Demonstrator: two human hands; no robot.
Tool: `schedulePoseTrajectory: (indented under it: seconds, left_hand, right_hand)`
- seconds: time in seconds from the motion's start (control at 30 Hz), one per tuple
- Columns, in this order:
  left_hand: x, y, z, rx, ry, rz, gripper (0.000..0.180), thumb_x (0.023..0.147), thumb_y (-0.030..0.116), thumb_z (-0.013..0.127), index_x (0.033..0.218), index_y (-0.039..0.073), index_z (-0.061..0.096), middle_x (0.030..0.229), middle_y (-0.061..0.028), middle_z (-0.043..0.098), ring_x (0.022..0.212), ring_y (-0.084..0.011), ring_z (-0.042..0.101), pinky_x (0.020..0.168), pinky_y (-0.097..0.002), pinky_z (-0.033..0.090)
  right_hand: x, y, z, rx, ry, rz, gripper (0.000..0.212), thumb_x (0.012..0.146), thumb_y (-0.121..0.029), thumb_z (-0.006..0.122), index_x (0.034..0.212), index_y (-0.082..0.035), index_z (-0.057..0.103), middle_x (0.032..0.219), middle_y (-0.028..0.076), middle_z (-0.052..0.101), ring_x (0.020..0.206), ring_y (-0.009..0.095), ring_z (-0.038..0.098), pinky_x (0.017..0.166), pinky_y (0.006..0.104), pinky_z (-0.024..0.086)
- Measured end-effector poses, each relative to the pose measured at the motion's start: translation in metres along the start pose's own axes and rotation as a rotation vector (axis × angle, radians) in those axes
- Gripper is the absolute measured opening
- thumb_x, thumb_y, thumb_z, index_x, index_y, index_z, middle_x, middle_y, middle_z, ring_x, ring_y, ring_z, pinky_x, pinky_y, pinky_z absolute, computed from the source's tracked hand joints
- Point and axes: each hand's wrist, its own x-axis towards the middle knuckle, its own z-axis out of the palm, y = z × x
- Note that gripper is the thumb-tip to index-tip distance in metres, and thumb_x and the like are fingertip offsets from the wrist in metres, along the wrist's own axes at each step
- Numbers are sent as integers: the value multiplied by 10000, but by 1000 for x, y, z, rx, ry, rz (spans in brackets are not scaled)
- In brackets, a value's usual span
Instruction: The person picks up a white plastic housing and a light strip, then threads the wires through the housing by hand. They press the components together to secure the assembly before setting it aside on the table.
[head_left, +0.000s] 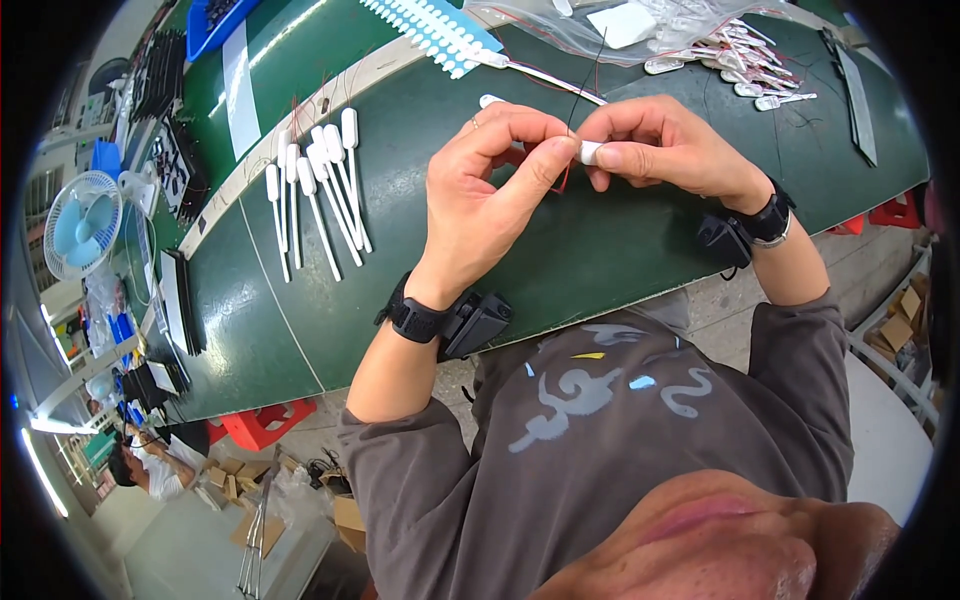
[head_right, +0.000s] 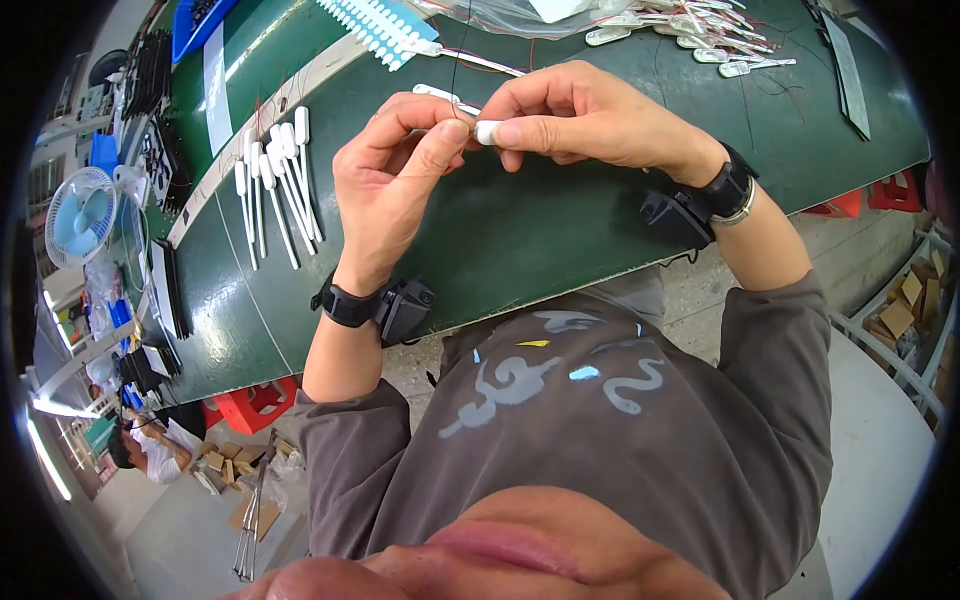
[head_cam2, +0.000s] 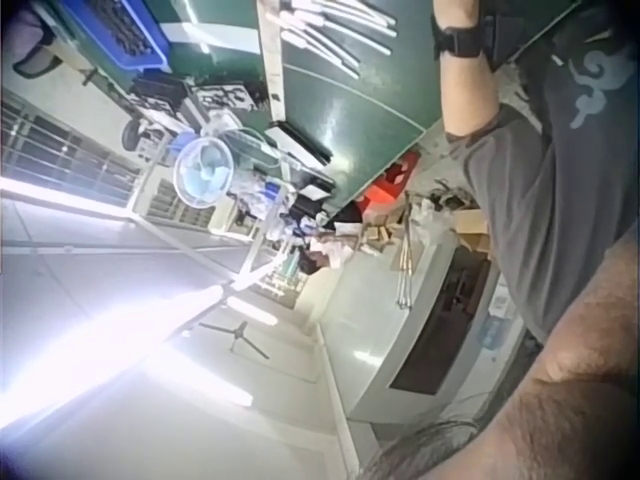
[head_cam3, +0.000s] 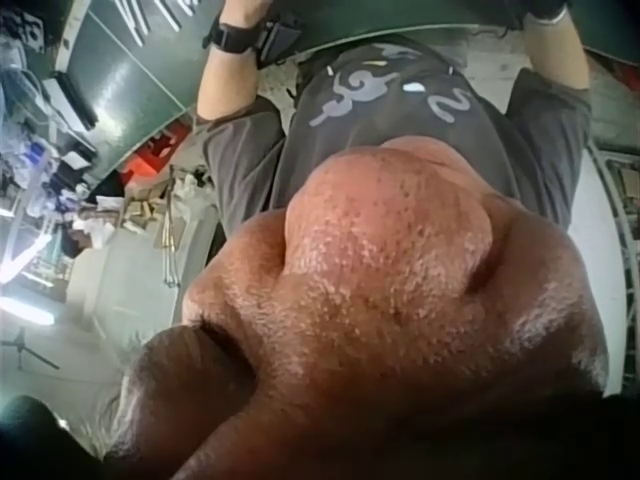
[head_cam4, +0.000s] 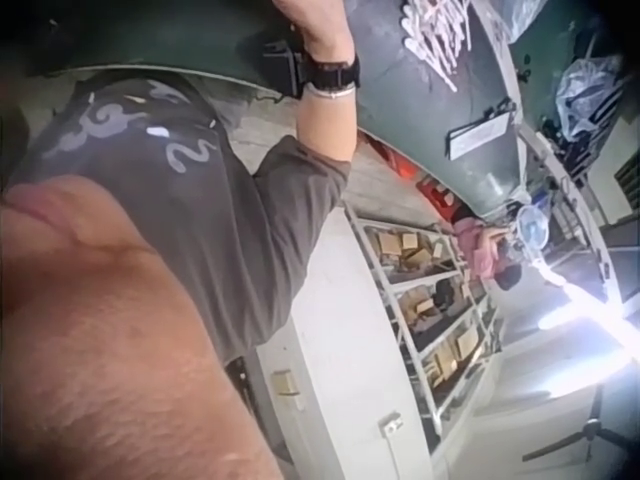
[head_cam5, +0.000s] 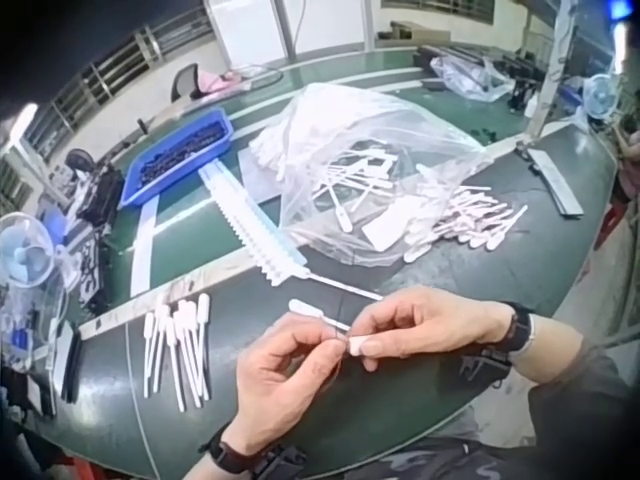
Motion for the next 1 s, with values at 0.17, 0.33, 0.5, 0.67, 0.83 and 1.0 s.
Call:
schedulePoseTrajectory:
  seconds: [0.17, 0.33, 0.5, 0.67, 0.83, 1.0]
  left_hand:
    - [-1, 2, 1, -10, 2, -15, 96, 914, 89, 698, 956, 2, 700, 956, -41, 658, 780, -105, 635, 681, -232, 516]
    - [-1, 5, 1, -49, -7, -70, 113, 923, 91, 688, 982, -6, 692, 962, -38, 652, 795, -109, 636, 704, -234, 519]
    - [-1, 5, 1, -71, -11, -28, 122, 924, 76, 682, 1011, -10, 681, 968, -40, 647, 814, -120, 648, 730, -239, 524]
    - [-3, 8, 5, -59, 33, -12, 117, 916, 50, 683, 1016, -9, 674, 989, -50, 644, 821, -127, 658, 732, -243, 529]
    - [-2, 4, 4, -18, 19, 61, 116, 905, 16, 681, 1017, -8, 665, 1016, -65, 642, 837, -137, 671, 716, -248, 535]
    - [-2, 6, 7, -52, 85, 83, 91, 904, 7, 677, 992, -7, 660, 1021, -74, 645, 849, -145, 682, 697, -249, 537]
  right_hand:
    - [0, 2, -2, 23, -6, -6, 245, 997, -257, 602, 1081, -32, 648, 829, -9, 643, 618, 15, 406, 523, 188, 293]
    - [2, 4, -4, 36, -19, -6, 253, 1001, -269, 593, 1079, -35, 647, 825, -9, 643, 621, 20, 409, 531, 193, 299]
    - [3, 6, -3, -8, -2, -87, 269, 1006, -291, 585, 1088, -44, 653, 837, -12, 649, 631, 25, 435, 547, 186, 329]
    - [2, 6, 0, 30, 25, -116, 300, 1004, -318, 594, 1121, -51, 665, 882, -10, 669, 660, 30, 487, 579, 175, 388]
    - [0, 1, 9, 28, 73, -180, 245, 1015, -244, 569, 1118, -37, 646, 926, 20, 668, 696, 52, 542, 609, 199, 431]
    - [1, 8, 14, -105, 198, -353, 228, 1010, -191, 579, 1149, -21, 642, 938, 23, 672, 722, 51, 559, 612, 201, 435]
